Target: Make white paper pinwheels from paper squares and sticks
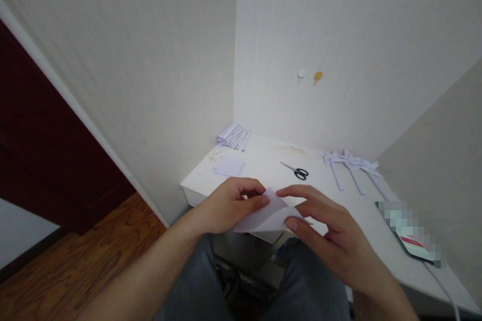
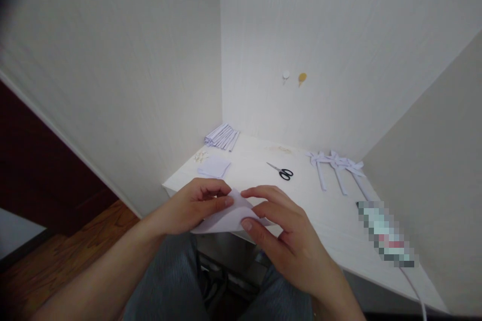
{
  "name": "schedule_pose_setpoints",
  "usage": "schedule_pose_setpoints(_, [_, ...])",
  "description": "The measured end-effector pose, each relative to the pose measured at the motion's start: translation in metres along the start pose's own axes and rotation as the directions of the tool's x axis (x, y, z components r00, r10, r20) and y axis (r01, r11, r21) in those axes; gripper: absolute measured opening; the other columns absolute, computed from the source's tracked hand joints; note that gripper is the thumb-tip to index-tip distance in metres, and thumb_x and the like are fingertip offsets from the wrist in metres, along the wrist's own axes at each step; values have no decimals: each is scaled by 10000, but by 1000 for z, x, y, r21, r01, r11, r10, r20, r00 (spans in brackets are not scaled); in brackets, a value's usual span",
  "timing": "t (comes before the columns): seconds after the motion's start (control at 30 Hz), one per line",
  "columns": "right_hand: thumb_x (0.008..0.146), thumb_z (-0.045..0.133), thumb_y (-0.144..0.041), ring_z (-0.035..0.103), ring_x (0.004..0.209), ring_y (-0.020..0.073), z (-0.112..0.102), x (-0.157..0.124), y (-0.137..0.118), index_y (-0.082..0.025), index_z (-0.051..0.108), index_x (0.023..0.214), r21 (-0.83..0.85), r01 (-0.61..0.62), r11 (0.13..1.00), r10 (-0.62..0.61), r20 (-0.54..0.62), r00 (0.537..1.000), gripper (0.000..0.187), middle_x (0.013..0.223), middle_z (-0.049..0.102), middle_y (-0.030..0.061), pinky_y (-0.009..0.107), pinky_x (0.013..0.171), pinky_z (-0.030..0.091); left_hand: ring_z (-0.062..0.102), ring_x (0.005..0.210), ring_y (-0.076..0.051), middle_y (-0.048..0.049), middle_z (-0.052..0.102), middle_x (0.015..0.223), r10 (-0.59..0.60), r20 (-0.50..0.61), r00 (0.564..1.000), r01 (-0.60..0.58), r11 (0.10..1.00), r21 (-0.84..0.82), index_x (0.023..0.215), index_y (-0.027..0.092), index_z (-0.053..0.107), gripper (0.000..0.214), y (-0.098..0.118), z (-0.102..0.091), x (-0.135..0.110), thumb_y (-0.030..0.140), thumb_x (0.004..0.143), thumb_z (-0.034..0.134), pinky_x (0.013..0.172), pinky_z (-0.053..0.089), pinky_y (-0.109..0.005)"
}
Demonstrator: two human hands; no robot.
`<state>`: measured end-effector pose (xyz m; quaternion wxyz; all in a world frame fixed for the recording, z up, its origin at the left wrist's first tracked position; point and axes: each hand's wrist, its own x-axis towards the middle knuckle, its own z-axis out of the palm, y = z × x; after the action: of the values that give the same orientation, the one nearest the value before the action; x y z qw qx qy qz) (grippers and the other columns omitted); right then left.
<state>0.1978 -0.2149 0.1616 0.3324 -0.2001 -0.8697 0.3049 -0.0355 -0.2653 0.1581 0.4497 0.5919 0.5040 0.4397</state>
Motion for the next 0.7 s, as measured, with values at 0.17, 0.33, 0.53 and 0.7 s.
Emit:
schedule_pose_setpoints(0.17, [982,698,-270,688,1150,238,4,2,1,-257,706,883,-6,-26,1000,26,2,1000,101,1319,701,72,349,943,551,476,618,-116,5,628,682,27,50,998,-28,999,29,828,156,773,222,7,1,-2,346,896,679,576,364,-236])
schedule_pose_setpoints(0.33, [969,691,-261,701,975,216,10,5,1,-240,671,817,18,-103,995,102,5,995,154,1126,750,60,318,817,540,536,680,-137,-26,690,760,66,7,998,-66,998,4,852,157,784,223,7,4,-5,343,902,672,605,398,-236])
schedule_pose_setpoints(0.53, [973,654,-293,605,695,177,12,5,1,-223,688,799,49,-244,969,244,9,970,190,751,691,6,284,610,452,615,793,-179,-60,739,860,47,37,998,-45,997,-67,908,157,799,259,6,6,-8,365,924,644,706,464,-262])
schedule_pose_setpoints(0.7, [954,666,-307,556,668,165,13,3,3,-217,681,786,61,-273,960,274,-19,961,191,720,652,-6,281,592,420,592,787,-169,-54,728,865,58,32,998,-55,996,-71,921,149,789,255,6,6,-9,347,936,628,709,458,-257])
